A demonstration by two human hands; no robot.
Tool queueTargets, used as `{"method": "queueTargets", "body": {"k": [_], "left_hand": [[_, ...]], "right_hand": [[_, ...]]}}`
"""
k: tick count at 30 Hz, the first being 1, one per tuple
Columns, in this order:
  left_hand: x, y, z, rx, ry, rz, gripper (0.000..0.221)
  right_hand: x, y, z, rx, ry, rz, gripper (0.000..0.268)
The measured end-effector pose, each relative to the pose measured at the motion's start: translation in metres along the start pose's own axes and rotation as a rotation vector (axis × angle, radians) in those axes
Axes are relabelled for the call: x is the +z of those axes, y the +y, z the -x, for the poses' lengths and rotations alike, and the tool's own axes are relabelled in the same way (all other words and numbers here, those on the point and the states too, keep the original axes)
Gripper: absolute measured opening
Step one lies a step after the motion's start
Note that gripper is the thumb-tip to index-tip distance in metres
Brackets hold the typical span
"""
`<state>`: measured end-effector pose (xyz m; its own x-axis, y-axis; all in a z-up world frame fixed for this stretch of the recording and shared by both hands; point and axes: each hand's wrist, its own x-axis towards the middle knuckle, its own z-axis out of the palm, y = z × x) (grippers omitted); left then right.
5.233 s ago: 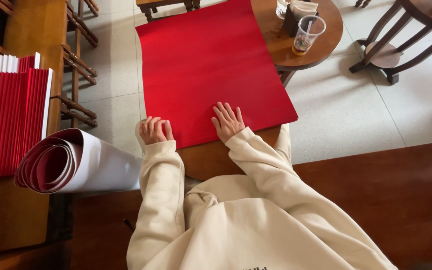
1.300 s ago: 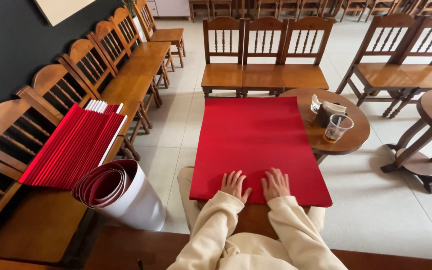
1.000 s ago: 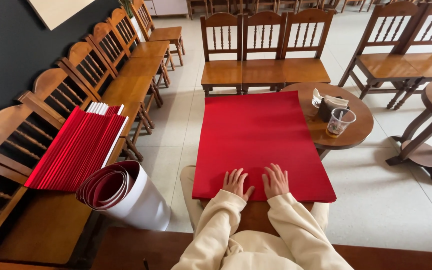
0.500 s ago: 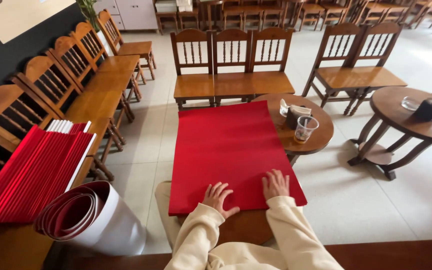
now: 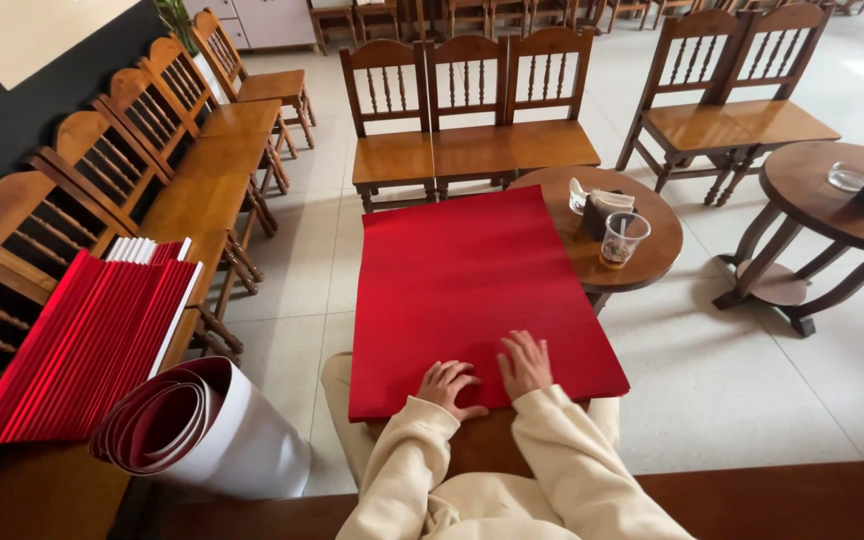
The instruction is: Folding a large sheet of red and white paper into a fan shape
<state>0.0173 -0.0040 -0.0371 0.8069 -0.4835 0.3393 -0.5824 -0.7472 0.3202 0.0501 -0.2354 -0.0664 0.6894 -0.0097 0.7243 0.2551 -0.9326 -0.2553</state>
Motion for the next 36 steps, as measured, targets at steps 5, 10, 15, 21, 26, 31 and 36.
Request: {"method": "queueTargets", "body": {"k": [5,10,15,21,26,31,36], "left_hand": [[-0.003,-0.001,0.002,0.068,0.062,0.01,0.058],[0.01,-0.005,0.0,0.17,0.103,0.084,0.041],[-0.005,0.009,-0.01,0.025,-0.064,0.133,0.082],[0.005,0.003,-0.001,0.307,0.092,0.017,0.042],[0.001,0.017,-0.005,0.511,0.5,-0.287,0.027],[-0.018,0.028,-0.015,0.47,0.676,-0.428,0.022],[-0.041,0.046,-0.022,0.398,0.839,-0.344,0.023]], "right_hand": [[-0.025,0.073,0.002,0.152,0.041,0.112,0.039],[-0.017,0.022,-0.005,0.261,0.03,0.293,0.044],[0.0,-0.085,-0.02,0.15,-0.146,-0.245,0.032],[-0.071,-0.076,-0.038,0.381,0.167,-0.805,0.023],[-0.114,-0.076,-0.021,0.318,0.127,-0.766,0.036],[-0.133,-0.103,-0.002,0.319,-0.192,-0.652,0.047],[-0.117,-0.108,-0.019,0.754,-0.561,-0.629,0.073]]}}
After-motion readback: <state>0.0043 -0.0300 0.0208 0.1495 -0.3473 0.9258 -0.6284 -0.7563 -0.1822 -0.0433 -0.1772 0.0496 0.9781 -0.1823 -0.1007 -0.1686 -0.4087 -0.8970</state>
